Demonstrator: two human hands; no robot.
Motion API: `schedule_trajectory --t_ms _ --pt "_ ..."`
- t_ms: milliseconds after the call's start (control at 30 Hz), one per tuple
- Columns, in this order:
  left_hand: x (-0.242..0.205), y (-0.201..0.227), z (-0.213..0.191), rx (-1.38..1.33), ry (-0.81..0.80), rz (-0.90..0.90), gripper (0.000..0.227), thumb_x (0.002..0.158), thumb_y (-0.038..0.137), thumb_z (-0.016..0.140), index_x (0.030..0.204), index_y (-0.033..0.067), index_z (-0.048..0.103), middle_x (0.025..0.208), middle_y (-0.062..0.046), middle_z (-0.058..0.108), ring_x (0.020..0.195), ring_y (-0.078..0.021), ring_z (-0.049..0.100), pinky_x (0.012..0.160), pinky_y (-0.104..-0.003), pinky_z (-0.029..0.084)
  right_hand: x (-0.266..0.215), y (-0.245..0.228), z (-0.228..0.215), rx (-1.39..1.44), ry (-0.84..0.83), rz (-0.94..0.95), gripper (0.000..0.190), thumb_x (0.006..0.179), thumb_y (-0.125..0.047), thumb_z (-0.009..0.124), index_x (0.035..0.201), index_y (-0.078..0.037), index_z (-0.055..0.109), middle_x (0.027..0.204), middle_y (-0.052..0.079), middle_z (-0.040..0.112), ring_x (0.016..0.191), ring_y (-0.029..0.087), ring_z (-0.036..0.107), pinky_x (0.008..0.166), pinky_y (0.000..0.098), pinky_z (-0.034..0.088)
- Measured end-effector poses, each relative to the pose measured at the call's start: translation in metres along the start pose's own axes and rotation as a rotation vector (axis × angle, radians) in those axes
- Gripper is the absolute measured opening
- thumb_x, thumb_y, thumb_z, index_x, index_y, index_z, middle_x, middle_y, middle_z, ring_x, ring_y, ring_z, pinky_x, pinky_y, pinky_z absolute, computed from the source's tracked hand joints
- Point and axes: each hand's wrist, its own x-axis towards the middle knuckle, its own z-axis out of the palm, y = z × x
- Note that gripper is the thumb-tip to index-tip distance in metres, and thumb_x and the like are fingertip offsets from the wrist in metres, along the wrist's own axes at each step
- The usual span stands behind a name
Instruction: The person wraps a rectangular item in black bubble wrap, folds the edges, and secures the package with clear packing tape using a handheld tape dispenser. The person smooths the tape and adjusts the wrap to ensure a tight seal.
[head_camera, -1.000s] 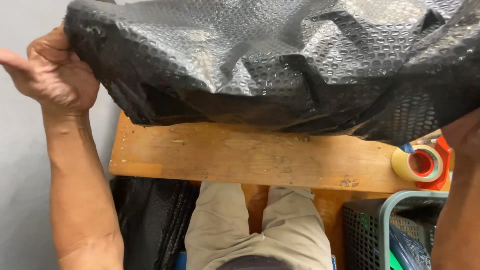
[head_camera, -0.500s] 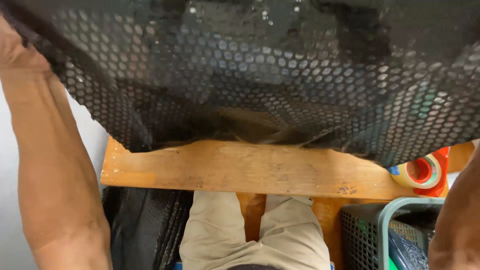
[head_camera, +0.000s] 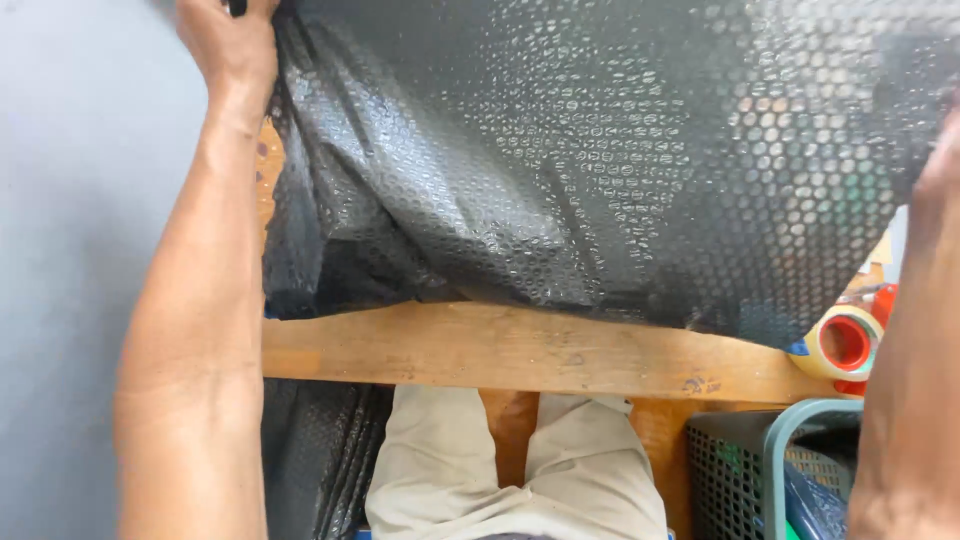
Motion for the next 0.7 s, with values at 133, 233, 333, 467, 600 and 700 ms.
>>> schedule_trajectory --t_ms 133,233,333,467,600,700 --pt "-0.02 0.054 -0.03 -0.036 -0.105 -0.194 0.065 0.1 0.069 0.072 0.079 0.02 0.036 0.076 0.006 0.032 0.076 -0.0125 0.037 0.063 -0.038 0.05 -0.129 -0.004 0.077 0.19 -0.159 -0.03 0.045 0.093 -0.042 0.057 0.124 -0.011 0.067 0.12 0.011 0.068 0.104 0.026 0.065 0.08 0.0366 0.05" --pt "-0.063 0.088 -0.068 -0.215 -0.421 -0.524 0.074 0.073 0.087 0.057 0.109 0.0217 0.051 0.092 0.004 0.054 0.083 -0.0091 0.059 0.074 -0.033 0.067 -0.175 0.021 0.075 0.372 -0.381 0.02 0.08 0.089 -0.058 0.071 0.138 0.004 0.063 0.127 0.026 0.07 0.11 0.035 0.071 0.091 0.0433 0.054" --pt "-0.097 0.094 -0.094 -0.217 -0.627 -0.709 0.107 0.066 0.082 0.054 0.147 0.015 0.039 0.139 0.0 0.043 0.124 -0.0125 0.038 0.106 -0.036 0.034 -0.189 0.032 0.092 0.192 -0.297 0.099 0.064 0.09 -0.042 0.065 0.138 0.001 0.06 0.119 0.016 0.07 0.1 0.024 0.069 0.09 0.0336 0.054" --pt "-0.133 0.024 -0.114 -0.553 -0.777 -0.745 0.058 0.082 0.055 0.068 0.117 0.0087 0.066 0.121 -0.005 0.071 0.114 -0.0169 0.069 0.097 -0.032 0.058 -0.188 0.023 0.107 -0.184 -0.199 0.243 0.039 0.093 -0.007 0.058 0.128 0.011 0.061 0.125 0.021 0.066 0.11 0.03 0.063 0.101 0.0407 0.05" --pt "-0.146 -0.007 -0.109 -0.644 -0.767 -0.581 0.017 0.087 0.009 0.075 0.102 0.0036 0.07 0.105 -0.01 0.075 0.093 -0.0185 0.074 0.084 -0.029 0.063 -0.174 0.013 0.125 -0.081 -0.17 0.139 0.028 0.098 -0.009 0.063 0.123 0.004 0.064 0.116 0.016 0.068 0.099 0.027 0.068 0.095 0.0384 0.06" --pt "-0.138 -0.003 -0.087 -0.683 -0.468 -0.386 0.022 0.086 0.012 0.08 0.106 0.0112 0.073 0.11 -0.002 0.076 0.098 -0.012 0.073 0.088 -0.026 0.065 -0.158 0.01 0.147 -0.247 -0.008 -0.017 0.014 0.107 -0.019 0.064 0.117 -0.01 0.069 0.113 -0.003 0.071 0.095 0.003 0.067 0.087 0.0139 0.059"
